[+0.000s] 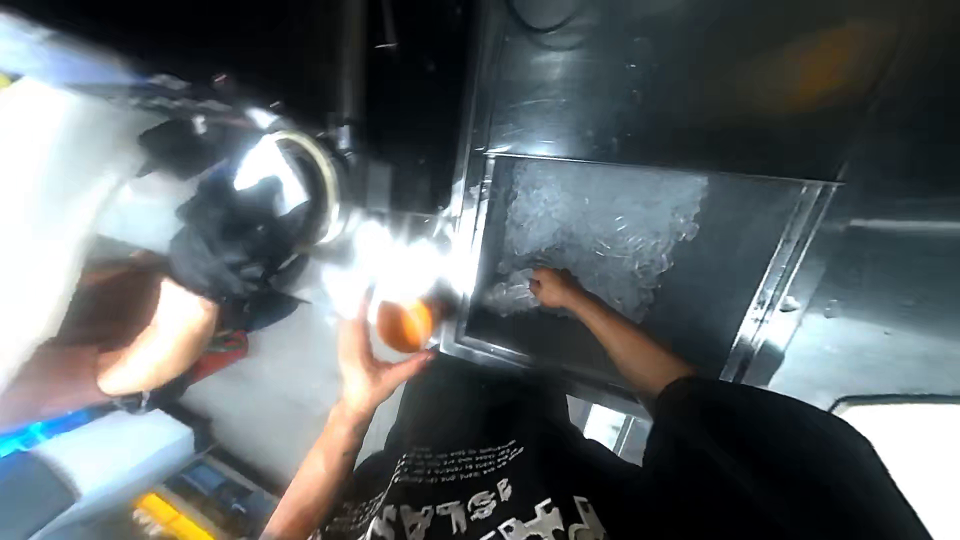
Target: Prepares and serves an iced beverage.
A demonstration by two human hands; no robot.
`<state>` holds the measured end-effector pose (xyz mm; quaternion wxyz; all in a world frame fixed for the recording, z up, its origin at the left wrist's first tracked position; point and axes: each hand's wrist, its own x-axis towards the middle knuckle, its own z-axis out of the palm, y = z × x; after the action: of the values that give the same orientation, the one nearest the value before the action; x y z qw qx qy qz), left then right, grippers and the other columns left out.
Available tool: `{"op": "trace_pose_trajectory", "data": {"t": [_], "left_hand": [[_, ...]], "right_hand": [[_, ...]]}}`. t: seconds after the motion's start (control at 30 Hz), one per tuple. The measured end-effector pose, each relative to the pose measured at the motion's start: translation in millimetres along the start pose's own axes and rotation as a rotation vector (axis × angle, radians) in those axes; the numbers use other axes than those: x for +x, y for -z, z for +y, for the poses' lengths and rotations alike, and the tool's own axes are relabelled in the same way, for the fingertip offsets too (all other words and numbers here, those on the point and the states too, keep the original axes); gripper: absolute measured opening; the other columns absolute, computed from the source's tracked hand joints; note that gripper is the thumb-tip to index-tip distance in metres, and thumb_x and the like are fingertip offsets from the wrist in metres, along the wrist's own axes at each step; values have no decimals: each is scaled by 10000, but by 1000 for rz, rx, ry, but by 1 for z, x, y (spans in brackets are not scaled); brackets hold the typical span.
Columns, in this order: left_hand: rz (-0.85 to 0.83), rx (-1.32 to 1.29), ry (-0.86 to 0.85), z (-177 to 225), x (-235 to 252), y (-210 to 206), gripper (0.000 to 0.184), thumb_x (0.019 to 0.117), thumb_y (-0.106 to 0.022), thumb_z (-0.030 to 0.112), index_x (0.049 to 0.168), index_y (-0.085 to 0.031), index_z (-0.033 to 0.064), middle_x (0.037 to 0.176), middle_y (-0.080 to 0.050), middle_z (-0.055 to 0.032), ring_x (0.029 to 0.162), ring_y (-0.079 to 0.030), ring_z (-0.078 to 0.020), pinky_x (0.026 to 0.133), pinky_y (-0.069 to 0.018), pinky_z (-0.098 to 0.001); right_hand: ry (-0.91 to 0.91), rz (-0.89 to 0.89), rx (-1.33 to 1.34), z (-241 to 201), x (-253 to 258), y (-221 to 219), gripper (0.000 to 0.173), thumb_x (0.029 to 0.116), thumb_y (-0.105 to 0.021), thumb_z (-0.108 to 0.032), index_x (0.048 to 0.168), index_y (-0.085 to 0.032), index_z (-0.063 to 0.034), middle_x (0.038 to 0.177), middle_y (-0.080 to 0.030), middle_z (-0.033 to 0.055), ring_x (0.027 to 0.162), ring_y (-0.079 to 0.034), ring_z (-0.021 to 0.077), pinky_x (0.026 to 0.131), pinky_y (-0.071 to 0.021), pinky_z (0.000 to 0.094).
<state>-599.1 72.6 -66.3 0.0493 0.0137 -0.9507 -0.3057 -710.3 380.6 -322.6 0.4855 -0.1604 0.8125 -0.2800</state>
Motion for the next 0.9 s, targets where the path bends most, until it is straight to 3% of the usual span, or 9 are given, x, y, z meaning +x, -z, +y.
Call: {"op": "trace_pose_trajectory", "data": {"t": [0.1, 0.27, 0.43, 0.57, 0.67, 0.9], "left_hand": [[14, -43, 7, -1, -3, 5, 1218, 651, -880, 660, 1554, -366, 25, 1459, -550, -183, 1333, -547, -276, 1122, -461, -498], [-44, -258, -42, -13, -3, 19, 1213, 660, -905, 597, 1580, -323, 62, 1447, -562, -155, 1293, -575, -245, 1083, -500, -458], [-70, -236, -267, -38, -5, 23, 1273, 638, -869, 689, 1580, -316, 35, 1406, -587, -195, 1322, -545, -325, 1149, -412, -539], [-66, -195, -374, -40, 4, 25, 1249, 687, -809, 731, 1564, -318, -10, 1375, -611, -201, 1340, -541, -337, 1210, -340, -545], [-90, -191, -397, -32, 11, 25, 1193, 727, -794, 711, 1560, -334, -10, 1301, -660, -166, 1264, -610, -291, 1209, -351, -541], [-48, -188, -386, -35, 15, 14, 1070, 789, -800, 620, 1556, -363, 16, 1241, -688, -141, 1195, -647, -262, 1186, -384, -533]], "right_hand": [[14, 53, 65, -28, -44, 26, 303, 1043, -521, -207, 955, -668, 42, 961, -670, 264, 951, -659, 445, 830, -482, 684], [-13, 281, -29, -100, -146, 81, 294, 1029, -532, -155, 800, -609, 11, 754, -605, 190, 737, -622, 369, 680, -484, 613], [-10, 391, -137, -190, -211, 98, 332, 1019, -540, -169, 710, -561, -48, 636, -532, 116, 595, -554, 285, 554, -449, 531], [-137, 386, -291, -258, -216, 92, 319, 1019, -537, -259, 762, -596, -80, 687, -574, 123, 662, -589, 322, 590, -457, 583], [-242, 421, -498, -300, -217, 87, 286, 1022, -530, -317, 883, -669, -110, 820, -669, 142, 825, -668, 370, 679, -489, 626], [-218, 508, -705, -334, -233, 84, 256, 1003, -565, -331, 1023, -703, -116, 891, -714, 144, 908, -702, 367, 744, -525, 589]]}}
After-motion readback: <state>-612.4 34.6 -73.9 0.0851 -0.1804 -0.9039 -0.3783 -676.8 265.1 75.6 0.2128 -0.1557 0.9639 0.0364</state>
